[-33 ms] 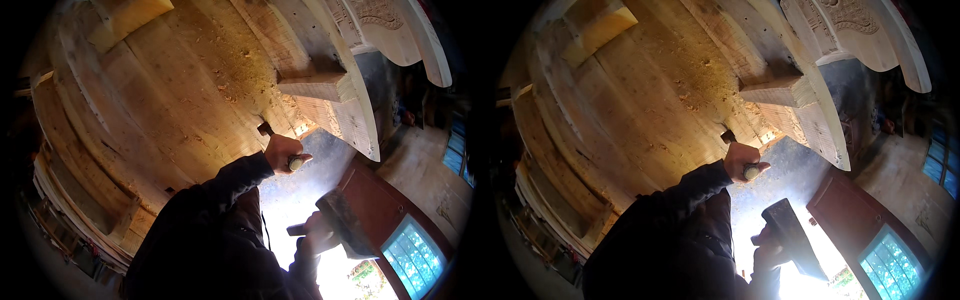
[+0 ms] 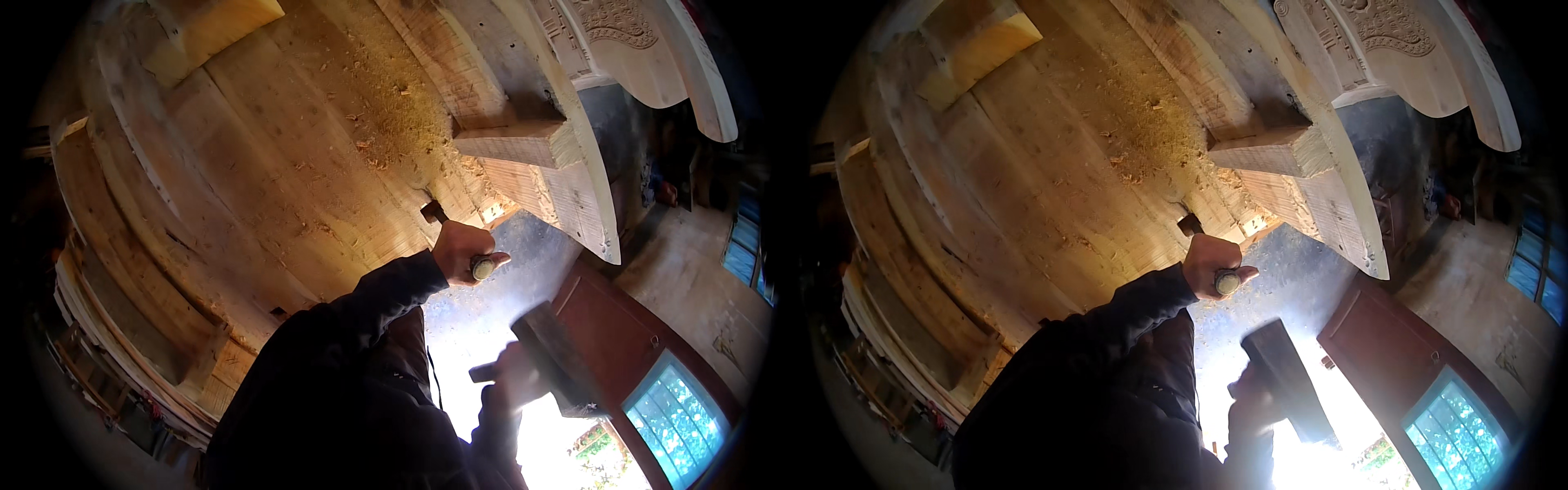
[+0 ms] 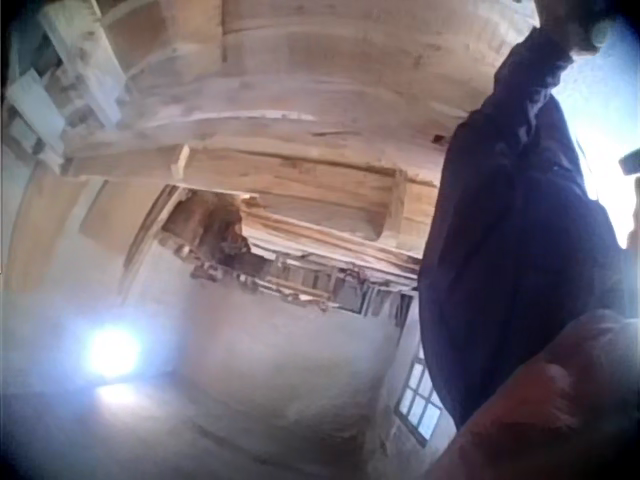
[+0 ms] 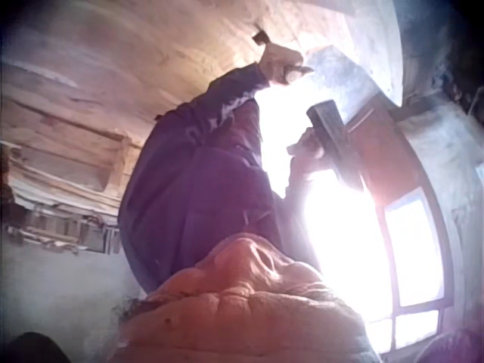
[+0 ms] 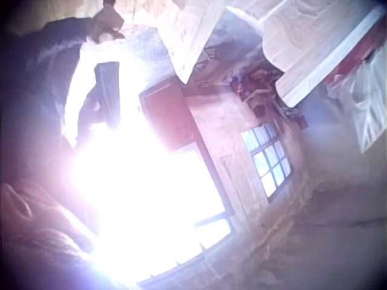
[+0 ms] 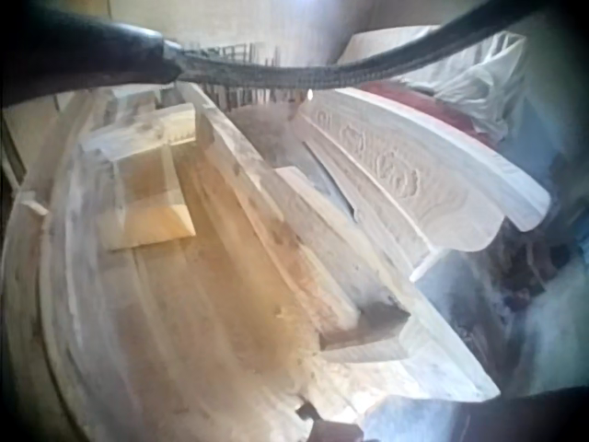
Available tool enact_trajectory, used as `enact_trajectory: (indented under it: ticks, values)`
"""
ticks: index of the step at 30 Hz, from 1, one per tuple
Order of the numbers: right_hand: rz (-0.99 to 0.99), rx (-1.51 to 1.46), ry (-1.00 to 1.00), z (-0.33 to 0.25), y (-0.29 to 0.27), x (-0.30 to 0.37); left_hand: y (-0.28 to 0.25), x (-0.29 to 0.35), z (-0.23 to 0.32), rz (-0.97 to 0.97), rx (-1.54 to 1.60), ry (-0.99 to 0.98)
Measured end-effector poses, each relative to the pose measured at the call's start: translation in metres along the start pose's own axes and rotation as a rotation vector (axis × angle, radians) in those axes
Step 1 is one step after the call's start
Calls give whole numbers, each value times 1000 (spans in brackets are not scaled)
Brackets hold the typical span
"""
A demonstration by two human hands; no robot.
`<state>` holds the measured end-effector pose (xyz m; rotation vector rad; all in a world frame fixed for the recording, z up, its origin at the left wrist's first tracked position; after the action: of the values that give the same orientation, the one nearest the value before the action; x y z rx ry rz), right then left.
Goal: The person carves rectangular holes into a wooden board by placing a metal tool against the wood and striking it with an axe. They repeat this action at several pre-marked locations, clearing wood shavings from the workspace as they progress.
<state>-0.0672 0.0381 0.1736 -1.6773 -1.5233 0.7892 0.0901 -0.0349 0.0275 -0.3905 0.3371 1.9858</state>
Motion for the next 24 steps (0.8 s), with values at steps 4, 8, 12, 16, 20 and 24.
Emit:
enact_trajectory:
  ticks: [4, 8, 12, 16, 20, 24]
  values:
    - [135, 12, -392, -34, 42, -26, -2, 6, -11, 47, 7, 42]
    - [91, -343, 311, 13, 29, -5, 3, 8, -12, -9, -97, -6]
    - [301, -309, -69, 21, 13, 5, 7, 5, -8, 17, -73, -5]
    - [58, -82, -71, 26, 57, -16, 7, 9, -37, -54, -137, 7]
    - [290, -484, 510, 44, 22, 10, 14, 27, -42, -47, -109, -52]
    - [417, -297, 55, 86, -6, 21, 13, 18, -25, -59, -144, 1]
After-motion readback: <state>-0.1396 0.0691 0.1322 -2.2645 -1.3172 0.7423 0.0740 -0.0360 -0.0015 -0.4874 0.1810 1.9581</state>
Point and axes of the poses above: each hand's wrist, its own x-axis away from the middle knuckle, its own y-axis out of the palm, z = x × y, the point moved 7 cm from there along -x, towards the middle knuckle, and after that the axes turned 14 degrees about z, right-handed, at the moved point
